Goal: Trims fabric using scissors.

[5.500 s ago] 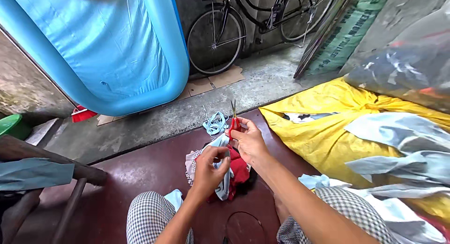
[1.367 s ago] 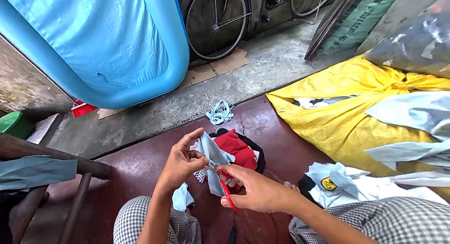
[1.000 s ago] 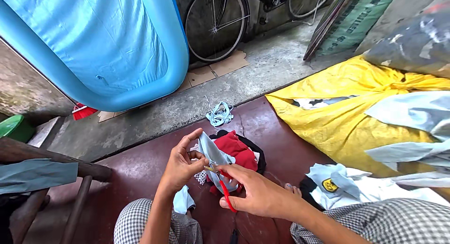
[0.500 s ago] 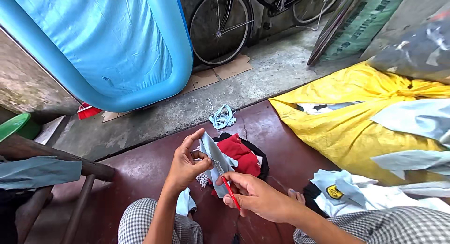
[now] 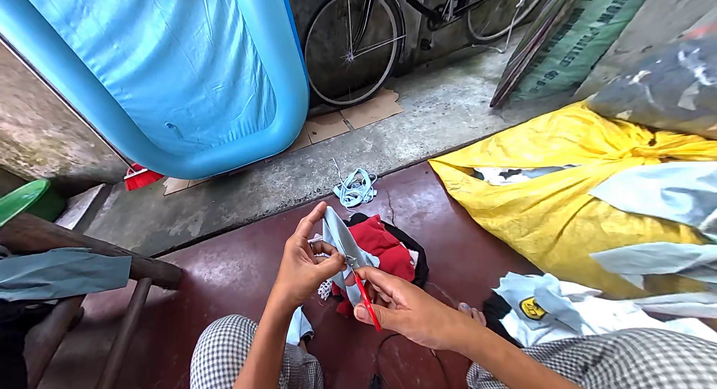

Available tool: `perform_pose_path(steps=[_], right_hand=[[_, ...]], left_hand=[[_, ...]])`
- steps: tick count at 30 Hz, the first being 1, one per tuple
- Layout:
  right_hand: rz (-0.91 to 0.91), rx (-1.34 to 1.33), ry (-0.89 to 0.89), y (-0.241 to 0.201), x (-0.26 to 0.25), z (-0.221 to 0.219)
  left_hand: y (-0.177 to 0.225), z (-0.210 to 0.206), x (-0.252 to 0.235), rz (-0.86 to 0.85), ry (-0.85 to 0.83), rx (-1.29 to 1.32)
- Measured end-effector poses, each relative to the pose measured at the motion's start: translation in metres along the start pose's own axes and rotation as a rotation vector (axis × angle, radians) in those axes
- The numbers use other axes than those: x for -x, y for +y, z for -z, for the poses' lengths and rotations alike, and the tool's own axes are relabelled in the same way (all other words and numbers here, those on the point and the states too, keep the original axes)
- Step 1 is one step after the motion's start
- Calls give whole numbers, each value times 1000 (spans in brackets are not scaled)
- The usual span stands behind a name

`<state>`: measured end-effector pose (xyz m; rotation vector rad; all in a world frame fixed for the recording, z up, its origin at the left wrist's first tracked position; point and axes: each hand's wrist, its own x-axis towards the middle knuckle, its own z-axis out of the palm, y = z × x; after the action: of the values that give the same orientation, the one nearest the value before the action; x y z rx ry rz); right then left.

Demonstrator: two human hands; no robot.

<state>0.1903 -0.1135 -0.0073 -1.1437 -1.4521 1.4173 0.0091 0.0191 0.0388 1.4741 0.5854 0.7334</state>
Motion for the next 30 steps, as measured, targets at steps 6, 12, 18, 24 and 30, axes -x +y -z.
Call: perform_pose_path(steps=[6, 12, 18, 24, 30], right_hand=[[-49, -71, -43, -6, 2, 5], [-8, -62, -77, -7, 0, 8], [0, -52, -28, -8, -1, 7], [29, -97, -72, -7, -3, 7], [63, 9, -56, -8, -6, 11]], left_hand=[[-1, 2, 0, -38, 11, -5], [0, -1, 2, -17, -41, -34], [2, 0, 3, -53, -33, -48], [3, 0, 4, -55, -45, -43], [3, -4, 6, -42, -89, -33]])
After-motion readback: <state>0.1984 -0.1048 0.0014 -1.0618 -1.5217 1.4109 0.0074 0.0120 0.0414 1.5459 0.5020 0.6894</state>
